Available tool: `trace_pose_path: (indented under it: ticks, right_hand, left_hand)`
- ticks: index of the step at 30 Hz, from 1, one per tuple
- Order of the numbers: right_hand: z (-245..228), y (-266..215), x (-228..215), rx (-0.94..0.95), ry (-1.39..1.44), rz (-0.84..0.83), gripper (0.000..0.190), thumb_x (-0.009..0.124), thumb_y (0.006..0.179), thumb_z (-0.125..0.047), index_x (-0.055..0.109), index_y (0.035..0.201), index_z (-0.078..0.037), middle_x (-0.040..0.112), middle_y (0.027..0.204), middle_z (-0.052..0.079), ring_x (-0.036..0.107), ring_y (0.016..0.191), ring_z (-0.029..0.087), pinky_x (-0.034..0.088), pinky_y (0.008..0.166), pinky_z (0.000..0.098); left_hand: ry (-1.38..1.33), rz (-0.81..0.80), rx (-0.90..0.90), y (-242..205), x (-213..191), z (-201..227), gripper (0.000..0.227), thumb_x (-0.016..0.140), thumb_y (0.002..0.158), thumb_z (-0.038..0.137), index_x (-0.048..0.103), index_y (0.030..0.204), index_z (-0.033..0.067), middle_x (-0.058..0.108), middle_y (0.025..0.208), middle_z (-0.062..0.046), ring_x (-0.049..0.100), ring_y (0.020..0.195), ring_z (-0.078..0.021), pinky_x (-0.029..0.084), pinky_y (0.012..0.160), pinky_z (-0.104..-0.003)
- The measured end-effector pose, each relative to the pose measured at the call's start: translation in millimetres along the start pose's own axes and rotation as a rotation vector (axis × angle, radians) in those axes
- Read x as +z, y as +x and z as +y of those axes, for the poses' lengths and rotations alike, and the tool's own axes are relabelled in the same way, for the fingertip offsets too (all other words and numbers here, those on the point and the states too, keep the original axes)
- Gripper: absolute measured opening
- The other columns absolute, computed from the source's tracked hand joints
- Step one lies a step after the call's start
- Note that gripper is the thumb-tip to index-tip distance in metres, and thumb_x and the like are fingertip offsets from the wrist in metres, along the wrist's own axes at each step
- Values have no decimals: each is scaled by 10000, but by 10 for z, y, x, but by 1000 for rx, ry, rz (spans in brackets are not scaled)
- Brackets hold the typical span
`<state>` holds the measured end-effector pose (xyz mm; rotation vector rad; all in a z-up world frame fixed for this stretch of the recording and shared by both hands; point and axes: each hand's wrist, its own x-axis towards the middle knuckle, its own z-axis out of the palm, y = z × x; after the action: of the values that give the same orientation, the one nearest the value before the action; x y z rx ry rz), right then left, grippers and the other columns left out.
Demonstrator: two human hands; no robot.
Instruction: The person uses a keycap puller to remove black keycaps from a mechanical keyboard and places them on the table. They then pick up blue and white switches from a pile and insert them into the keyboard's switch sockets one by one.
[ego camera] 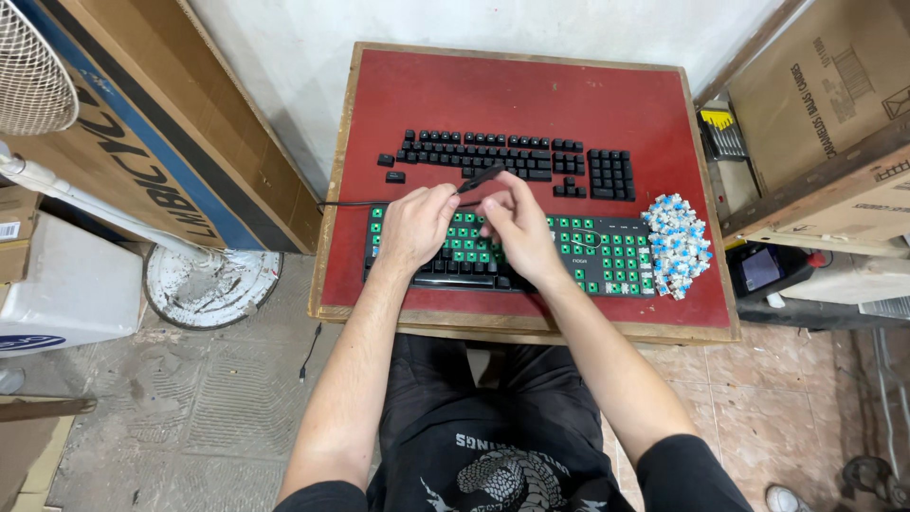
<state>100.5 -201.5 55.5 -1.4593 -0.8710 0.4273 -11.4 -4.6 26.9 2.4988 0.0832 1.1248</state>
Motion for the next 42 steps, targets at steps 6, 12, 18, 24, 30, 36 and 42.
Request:
trace_pose_path:
  ticks: [6,12,18,24,30,36,42]
  right_hand:
    - [659,226,385,-27,194,267,223,570,1225,-245,669,1193,-48,702,826,62,664,620,85,517,507,204]
    - [381,103,428,-147,56,302,311,538,1219,-175,645,946,-69,676,657,106,618,502,157,463,467,260]
    - [620,77,361,-350,-251,225,242,602,1188,-177,661,965,-106,649,659,60,594,611,154,486,600,295]
    - [435,67,418,-395,-322,37,298,556,1217,-263,677,1008,-89,667,766,129,658,707,255,543,679,385]
    - [434,48,424,-386,-383,-28,280,572,1210,-281,691,1036,-96,672,760,129,665,687,286,548,665,404]
    - [354,26,438,-390,-387,-32,300,555,1215,-304,673,1025,-104,669,649,81,698,651,300,566,671,416]
    - [453,21,414,-394,-377,18,317,563,1212,-312,672,971,-137,670,581,21,687,585,237,563,631,355]
  left_hand:
    - [-64,-12,69,56,-135,141,302,589,1175,397,785,1030,218,724,743,-50,779,767,-293,632,657,-415]
    - [-194,58,-317,71,-193,61,441,527,1208,384,746,901,157,721,711,-126,766,760,-413,620,670,-495]
    - [-52,-23,-327,42,-103,56,544,549,1200,475,654,786,139,682,656,-122,771,741,-404,609,636,-516]
    - [-51,-62,-340,41,-109,34,560,508,1199,513,642,802,143,703,704,-149,769,785,-445,617,672,-569]
    - [-58,-55,-334,43,-111,21,568,499,1209,494,635,793,131,699,685,-150,768,758,-445,619,643,-561]
    - [-59,-55,-316,41,-95,2,569,482,1212,496,626,778,158,687,662,-117,767,730,-410,622,617,-513]
    - [-53,-37,-321,82,-44,-27,555,513,1203,497,610,780,150,678,670,-134,766,739,-421,613,618,-538]
